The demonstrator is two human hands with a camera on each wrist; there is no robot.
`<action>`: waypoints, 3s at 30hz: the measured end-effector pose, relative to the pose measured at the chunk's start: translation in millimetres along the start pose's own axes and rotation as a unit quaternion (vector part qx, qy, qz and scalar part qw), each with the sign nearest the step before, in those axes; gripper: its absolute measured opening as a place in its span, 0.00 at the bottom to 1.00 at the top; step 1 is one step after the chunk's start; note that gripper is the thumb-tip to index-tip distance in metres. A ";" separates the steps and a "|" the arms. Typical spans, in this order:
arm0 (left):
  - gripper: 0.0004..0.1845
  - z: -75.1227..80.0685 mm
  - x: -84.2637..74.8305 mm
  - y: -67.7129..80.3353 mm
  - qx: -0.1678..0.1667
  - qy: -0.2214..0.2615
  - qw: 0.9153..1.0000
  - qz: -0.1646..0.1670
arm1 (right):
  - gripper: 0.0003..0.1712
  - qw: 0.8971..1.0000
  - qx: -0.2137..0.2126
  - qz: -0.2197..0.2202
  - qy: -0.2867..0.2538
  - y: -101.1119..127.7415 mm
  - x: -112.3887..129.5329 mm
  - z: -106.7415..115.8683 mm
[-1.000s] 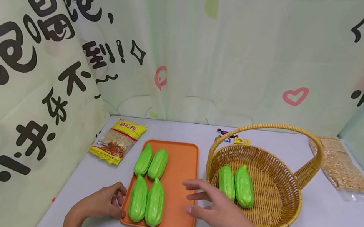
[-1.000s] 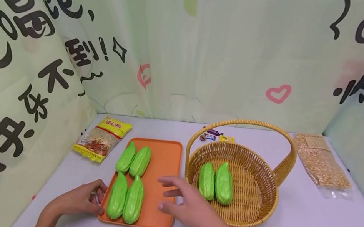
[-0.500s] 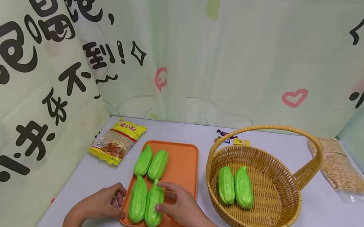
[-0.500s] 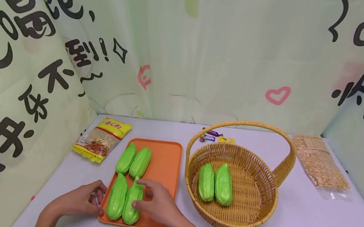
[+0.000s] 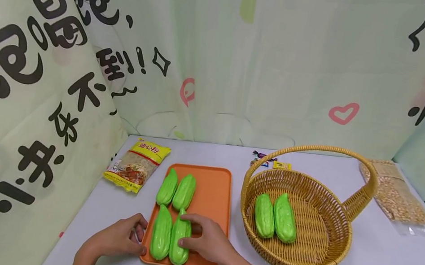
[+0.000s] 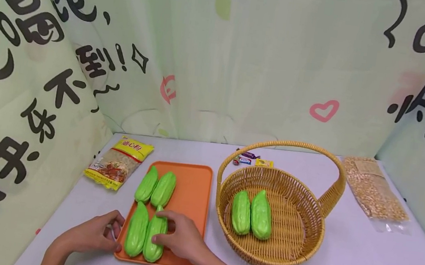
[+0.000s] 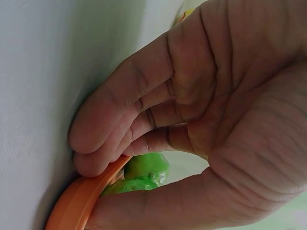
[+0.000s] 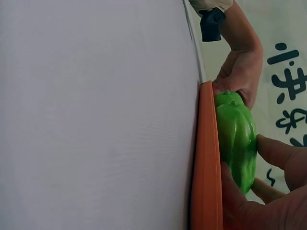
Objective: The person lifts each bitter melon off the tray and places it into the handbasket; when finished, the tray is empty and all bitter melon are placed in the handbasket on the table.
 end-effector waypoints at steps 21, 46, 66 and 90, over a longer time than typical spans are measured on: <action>0.27 0.3 -2.4 1.6 -0.001 -0.005 1.000 -0.003 | 0.30 0.995 0.048 -0.010 -0.086 29.4 35.8 29.6; 0.28 0.0 -0.4 0.3 0.001 0.000 1.000 0.005 | 0.35 0.983 -0.097 -0.038 0.150 120.3 25.4 238.4; 0.27 1.1 -1.2 0.2 -0.004 0.002 1.000 -0.005 | 0.34 0.984 -0.053 -0.082 0.151 98.5 -41.0 269.6; 0.26 0.8 2.3 -2.0 -0.003 0.009 1.000 -0.009 | 0.34 0.977 -0.021 -0.108 0.185 84.9 -52.5 264.9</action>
Point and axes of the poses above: each hand's wrist, its own y-axis away from the middle knuckle, its own z-axis out of the back of the hand, x = y × z, the point moved 9 cm from there along -y, towards the middle knuckle, and after that the axes turned 2 degrees about -z, right-handed, at the moved point
